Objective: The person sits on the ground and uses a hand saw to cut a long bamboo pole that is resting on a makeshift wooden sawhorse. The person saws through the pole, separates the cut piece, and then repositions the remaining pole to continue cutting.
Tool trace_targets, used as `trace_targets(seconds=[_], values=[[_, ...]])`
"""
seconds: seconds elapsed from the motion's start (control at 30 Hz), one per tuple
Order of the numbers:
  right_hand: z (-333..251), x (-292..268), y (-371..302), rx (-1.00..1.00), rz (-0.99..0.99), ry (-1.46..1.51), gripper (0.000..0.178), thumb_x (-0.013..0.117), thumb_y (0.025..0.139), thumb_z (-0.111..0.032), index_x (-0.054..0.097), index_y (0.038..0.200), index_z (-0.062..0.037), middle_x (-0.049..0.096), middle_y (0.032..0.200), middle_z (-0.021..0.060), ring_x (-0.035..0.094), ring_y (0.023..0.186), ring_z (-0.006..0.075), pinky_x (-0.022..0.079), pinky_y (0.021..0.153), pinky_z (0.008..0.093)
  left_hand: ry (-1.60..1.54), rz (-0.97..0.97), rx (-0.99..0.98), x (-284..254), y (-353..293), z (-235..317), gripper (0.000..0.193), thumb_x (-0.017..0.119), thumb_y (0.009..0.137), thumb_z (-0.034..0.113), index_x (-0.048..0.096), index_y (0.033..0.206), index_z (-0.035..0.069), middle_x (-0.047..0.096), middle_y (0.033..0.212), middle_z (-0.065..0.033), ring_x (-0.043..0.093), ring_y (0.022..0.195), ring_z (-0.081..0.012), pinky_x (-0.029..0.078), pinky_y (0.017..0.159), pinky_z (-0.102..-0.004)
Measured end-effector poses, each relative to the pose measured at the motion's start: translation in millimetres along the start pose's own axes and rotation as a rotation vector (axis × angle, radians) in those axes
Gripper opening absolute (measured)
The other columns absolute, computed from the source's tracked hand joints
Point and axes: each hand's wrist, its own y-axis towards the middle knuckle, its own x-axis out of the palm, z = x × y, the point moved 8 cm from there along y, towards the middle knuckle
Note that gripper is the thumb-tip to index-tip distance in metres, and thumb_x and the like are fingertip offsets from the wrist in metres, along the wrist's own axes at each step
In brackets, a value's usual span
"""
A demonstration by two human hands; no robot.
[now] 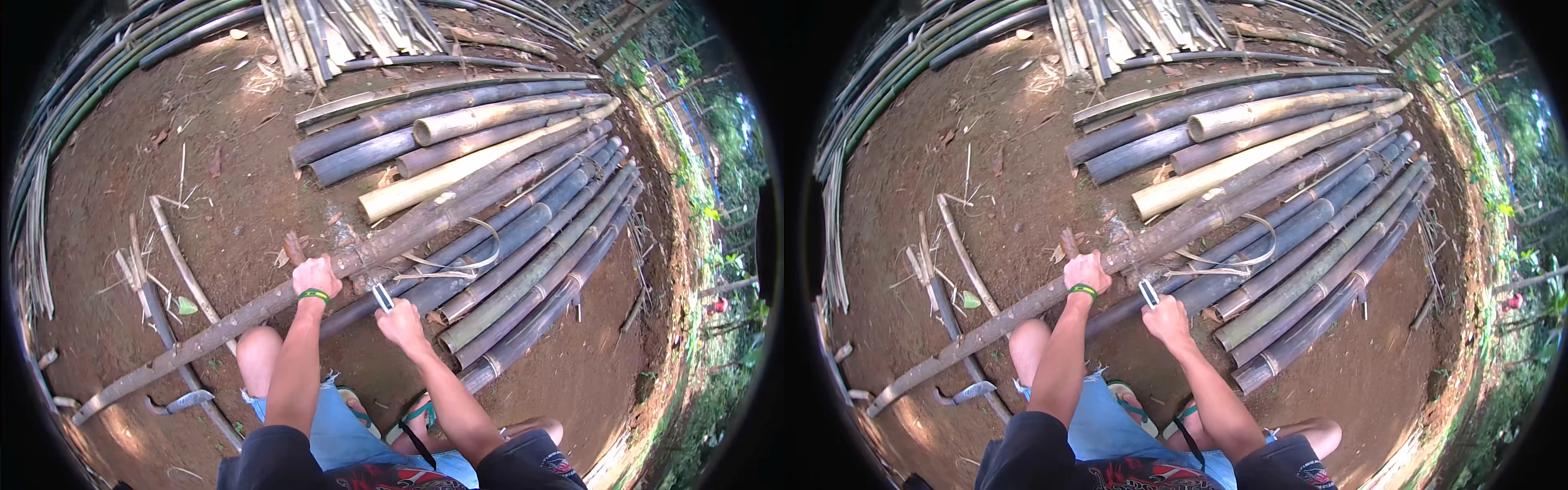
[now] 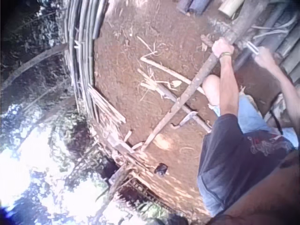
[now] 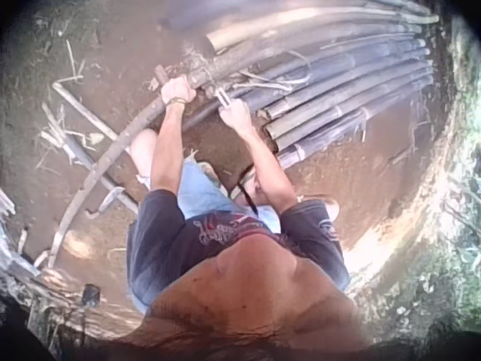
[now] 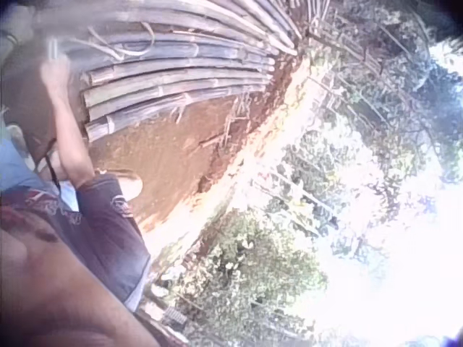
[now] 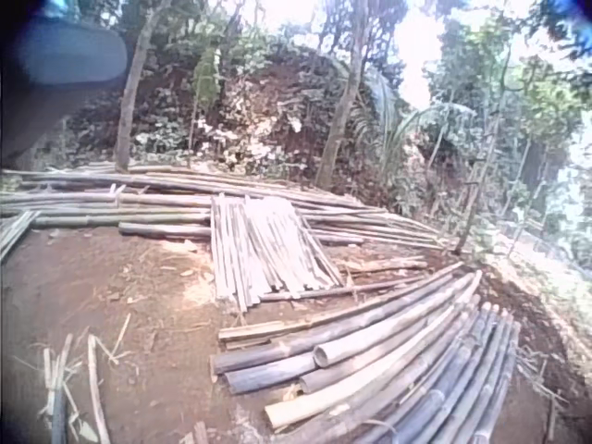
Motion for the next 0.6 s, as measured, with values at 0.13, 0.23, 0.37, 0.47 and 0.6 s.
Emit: trace_targets(seconds=[0.13, 0.23, 0.37, 0.47, 0.6], values=[[55.4, -17.3, -86.5, 0.009, -0.126, -0.108, 0.037, 0.067, 0.083, -0.028, 0.075, 0.1, 0.0036, 0.071, 0.096, 0.0336, 0.07, 0.096, 0.0495, 0.055, 0.092, 0.0543, 0.008, 0.033, -0.078, 2.0, -6.5, -24.5, 0.023, 0.068, 0.074, 0.016, 0.073, 0.096, 0.01, 0.077, 0.088, -0.0163, 0.076, 0.085, -0.0348, 0.062, 0.077, -0.0449], [61.9, -24.2, -79.8, 0.065, -0.107, -0.149, 0.037, 0.067, 0.083, -0.028, 0.075, 0.1, 0.0038, 0.071, 0.093, 0.0326, 0.071, 0.095, 0.0481, 0.055, 0.091, 0.0542, 0.016, 0.086, -0.08, 10.6, -12.0, -9.7, 0.022, 0.069, 0.073, 0.016, 0.073, 0.094, 0.009, 0.076, 0.087, -0.017, 0.076, 0.084, -0.035, 0.062, 0.077, -0.0454], [24.4, -9.8, -7.4, -0.021, 0.026, -0.038, 0.031, 0.064, 0.083, -0.025, 0.074, 0.093, 0.0025, 0.069, 0.091, 0.0341, 0.068, 0.092, 0.0511, 0.055, 0.087, 0.0567, -0.026, 0.038, -0.036, 5.3, -6.8, 14.5, 0.029, 0.071, 0.071, 0.018, 0.073, 0.099, 0.008, 0.077, 0.093, -0.0181, 0.076, 0.089, -0.0364, 0.062, 0.081, -0.0456], [22.5, -10.7, -52.1, 0.011, -0.068, -0.042, 0.032, 0.064, 0.082, -0.026, 0.075, 0.095, 0.0014, 0.07, 0.091, 0.0336, 0.069, 0.093, 0.05, 0.055, 0.09, 0.0553, 0.005, 0.086, -0.052, -4.9, -13.2, -12.4, 0.024, 0.07, 0.072, 0.017, 0.073, 0.094, 0.009, 0.077, 0.089, -0.018, 0.077, 0.085, -0.0349, 0.062, 0.079, -0.0445], [78.9, -24.3, -93.2, 0.067, -0.079, -0.121, 0.034, 0.066, 0.082, -0.028, 0.077, 0.099, -0.0009, 0.071, 0.094, 0.0325, 0.071, 0.096, 0.0472, 0.055, 0.094, 0.0521, 0.008, 0.07, -0.073, 17.8, -21.0, -9.7, 0.022, 0.071, 0.072, 0.017, 0.073, 0.092, 0.008, 0.077, 0.089, -0.0175, 0.077, 0.085, -0.0344, 0.062, 0.078, -0.0431]])
